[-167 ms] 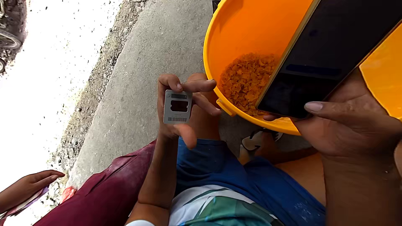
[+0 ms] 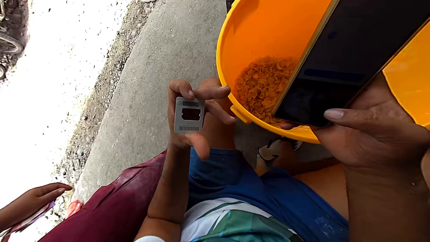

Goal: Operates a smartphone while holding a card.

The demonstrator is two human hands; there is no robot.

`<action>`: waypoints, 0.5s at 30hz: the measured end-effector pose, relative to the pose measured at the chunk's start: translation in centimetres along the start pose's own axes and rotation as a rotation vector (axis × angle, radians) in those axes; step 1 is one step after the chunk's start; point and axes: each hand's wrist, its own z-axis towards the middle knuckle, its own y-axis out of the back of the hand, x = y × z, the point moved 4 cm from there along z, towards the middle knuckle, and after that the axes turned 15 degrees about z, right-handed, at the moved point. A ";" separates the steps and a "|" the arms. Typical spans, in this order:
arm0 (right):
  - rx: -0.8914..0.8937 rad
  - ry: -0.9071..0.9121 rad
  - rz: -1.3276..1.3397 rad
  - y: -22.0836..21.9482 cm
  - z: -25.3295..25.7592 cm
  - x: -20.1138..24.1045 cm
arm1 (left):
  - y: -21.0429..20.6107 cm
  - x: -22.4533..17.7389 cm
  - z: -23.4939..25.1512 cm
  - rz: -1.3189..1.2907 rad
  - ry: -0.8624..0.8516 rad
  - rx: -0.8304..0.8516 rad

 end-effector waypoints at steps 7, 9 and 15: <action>0.008 -0.001 -0.005 0.1 0.0 0.3 | -0.4 0.4 0.3 0.047 0.013 0.004; 0.006 -0.001 -0.007 0.1 0.0 0.4 | -0.5 0.6 0.2 0.071 0.034 0.005; 0.014 -0.055 0.089 -0.6 -0.1 -0.7 | 0.7 0.5 -1.1 0.128 0.084 -0.006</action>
